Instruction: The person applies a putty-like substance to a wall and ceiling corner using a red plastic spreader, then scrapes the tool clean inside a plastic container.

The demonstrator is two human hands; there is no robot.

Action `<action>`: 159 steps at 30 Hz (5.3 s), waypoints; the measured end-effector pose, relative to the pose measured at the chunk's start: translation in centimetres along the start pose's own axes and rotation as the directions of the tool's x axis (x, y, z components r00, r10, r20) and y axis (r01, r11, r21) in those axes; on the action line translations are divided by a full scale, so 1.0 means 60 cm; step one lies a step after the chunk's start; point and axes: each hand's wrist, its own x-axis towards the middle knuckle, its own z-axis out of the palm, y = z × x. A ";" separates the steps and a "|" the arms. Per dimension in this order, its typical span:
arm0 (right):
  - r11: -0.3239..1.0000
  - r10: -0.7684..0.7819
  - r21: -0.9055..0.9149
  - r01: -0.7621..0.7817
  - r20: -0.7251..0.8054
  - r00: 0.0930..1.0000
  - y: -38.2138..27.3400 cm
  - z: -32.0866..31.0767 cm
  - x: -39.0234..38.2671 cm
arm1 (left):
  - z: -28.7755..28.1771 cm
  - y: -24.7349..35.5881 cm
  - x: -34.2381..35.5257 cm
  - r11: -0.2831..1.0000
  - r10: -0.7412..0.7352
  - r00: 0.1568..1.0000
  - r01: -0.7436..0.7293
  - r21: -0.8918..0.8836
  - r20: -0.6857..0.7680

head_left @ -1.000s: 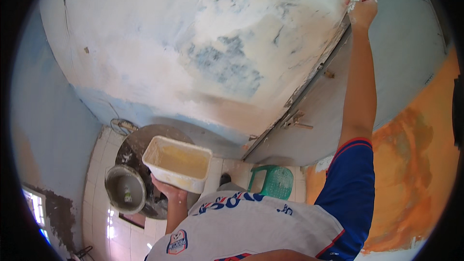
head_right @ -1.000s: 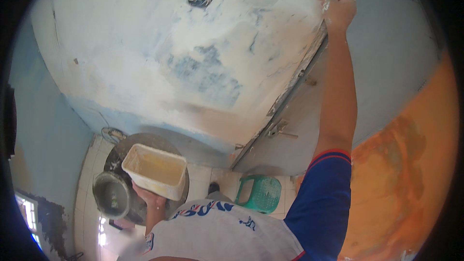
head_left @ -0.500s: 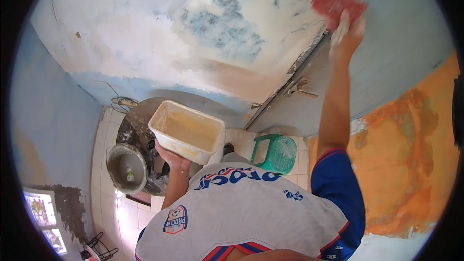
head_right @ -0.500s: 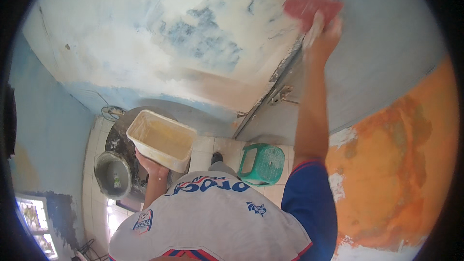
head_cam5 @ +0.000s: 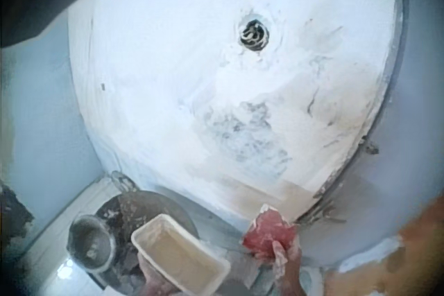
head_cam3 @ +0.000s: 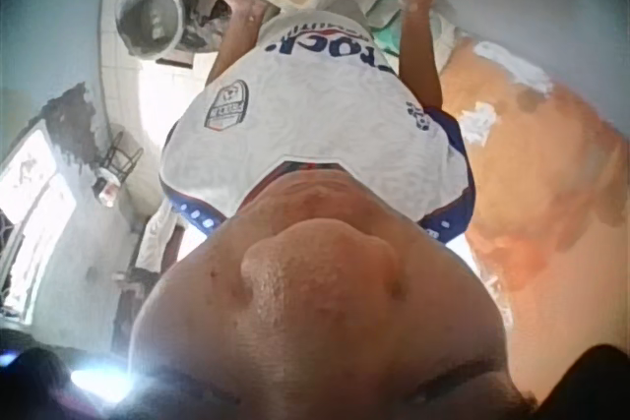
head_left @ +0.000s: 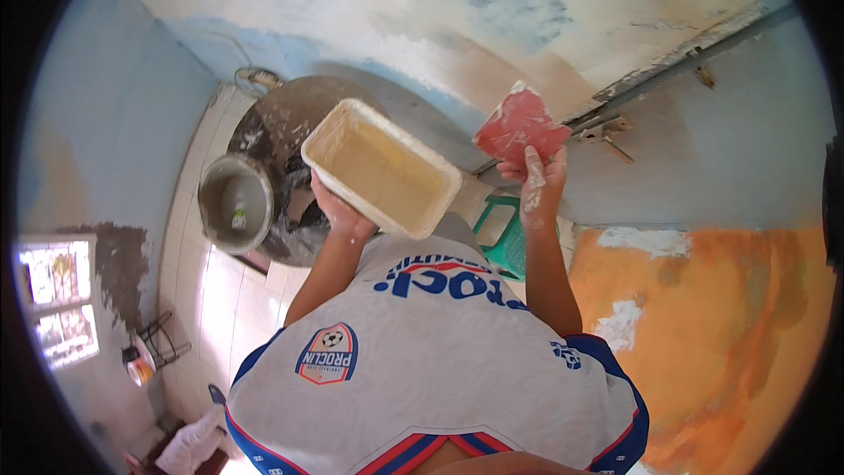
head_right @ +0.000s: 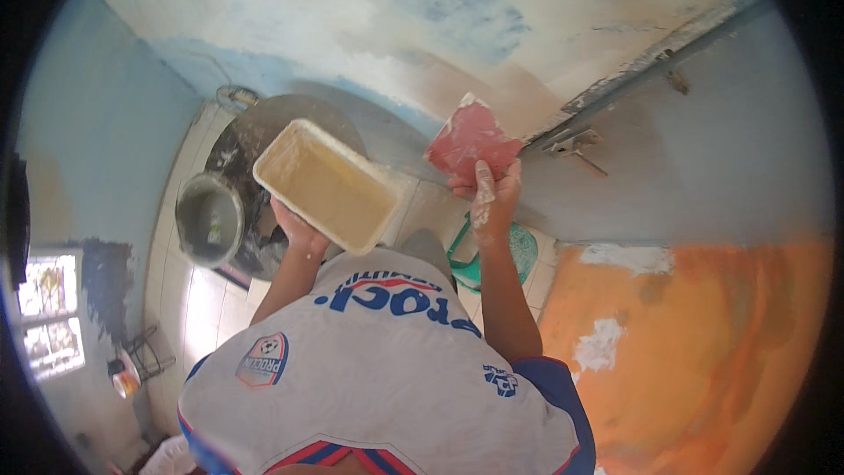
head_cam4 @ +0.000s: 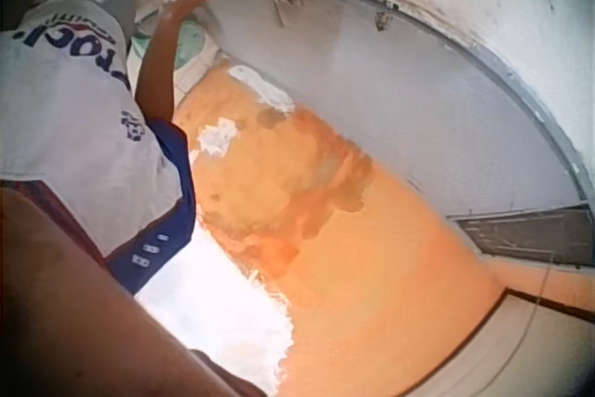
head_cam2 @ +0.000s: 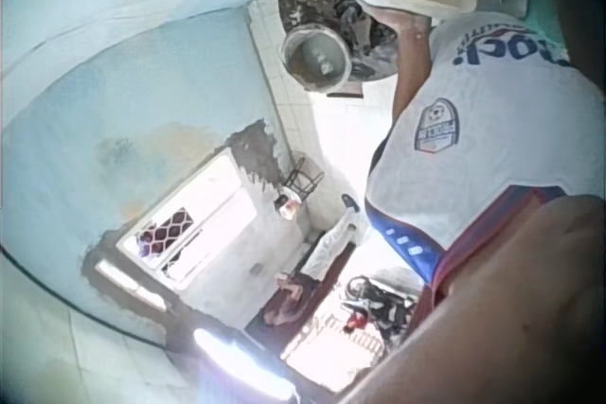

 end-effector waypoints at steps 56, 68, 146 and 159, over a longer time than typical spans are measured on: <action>0.681 -0.081 -0.195 0.706 0.938 0.337 -0.114 0.184 -0.267 | -0.070 0.059 -0.319 0.881 0.469 0.882 -0.471 -0.038 -0.044; 0.575 -0.043 -0.271 0.772 0.932 0.359 -0.054 0.404 -0.451 | -0.134 0.328 -0.380 0.824 0.567 0.815 -0.556 0.113 -0.119; 0.539 0.209 -0.333 0.774 0.943 0.260 -0.015 0.525 -0.509 | -0.182 0.452 -0.370 0.791 0.573 0.818 -0.538 0.290 -0.048; 0.496 0.199 -0.399 0.771 0.917 0.346 -0.021 0.517 -0.511 | -0.189 0.449 -0.348 0.830 0.535 0.845 -0.521 0.197 -0.020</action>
